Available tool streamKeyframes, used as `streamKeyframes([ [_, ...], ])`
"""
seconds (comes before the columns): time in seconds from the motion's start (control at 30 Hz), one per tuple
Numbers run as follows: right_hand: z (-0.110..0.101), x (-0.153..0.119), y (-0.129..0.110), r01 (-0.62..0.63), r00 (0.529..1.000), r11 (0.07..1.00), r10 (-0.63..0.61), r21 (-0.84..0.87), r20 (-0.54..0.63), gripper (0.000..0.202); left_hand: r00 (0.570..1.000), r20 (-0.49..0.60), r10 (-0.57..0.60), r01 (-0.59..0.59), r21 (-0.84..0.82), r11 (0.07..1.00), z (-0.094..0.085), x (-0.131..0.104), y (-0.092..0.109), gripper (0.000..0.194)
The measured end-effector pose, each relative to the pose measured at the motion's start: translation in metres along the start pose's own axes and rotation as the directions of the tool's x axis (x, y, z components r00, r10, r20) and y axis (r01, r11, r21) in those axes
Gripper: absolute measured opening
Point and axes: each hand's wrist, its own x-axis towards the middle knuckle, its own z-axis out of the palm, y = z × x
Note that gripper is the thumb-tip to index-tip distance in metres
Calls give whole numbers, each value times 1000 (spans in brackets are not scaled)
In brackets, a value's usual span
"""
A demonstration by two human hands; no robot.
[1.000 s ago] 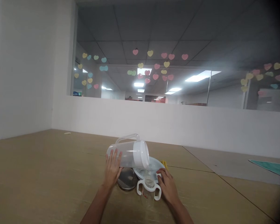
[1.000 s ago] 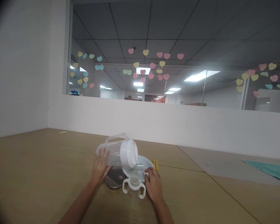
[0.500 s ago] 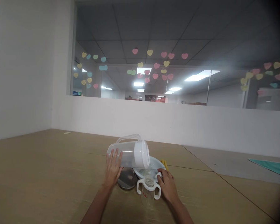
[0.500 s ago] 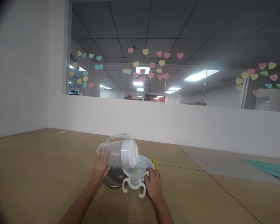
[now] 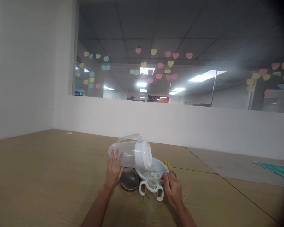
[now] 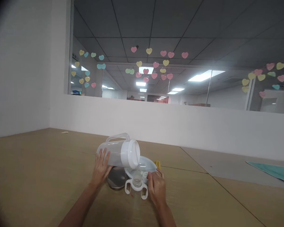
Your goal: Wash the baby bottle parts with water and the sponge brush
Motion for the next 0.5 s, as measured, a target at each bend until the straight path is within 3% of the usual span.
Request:
streamKeyframes([
  [0.17, 4, -7, -7, 130, 991, 991, -128, -43, 49, 43, 997, -22, -73, 69, -144, 987, -1, -1, -3, 76],
  [0.5, 14, -12, -6, 124, 992, 984, -120, -126, 41, 47, 998, 34, 59, -52, -164, 985, -2, -4, -5, 77],
])
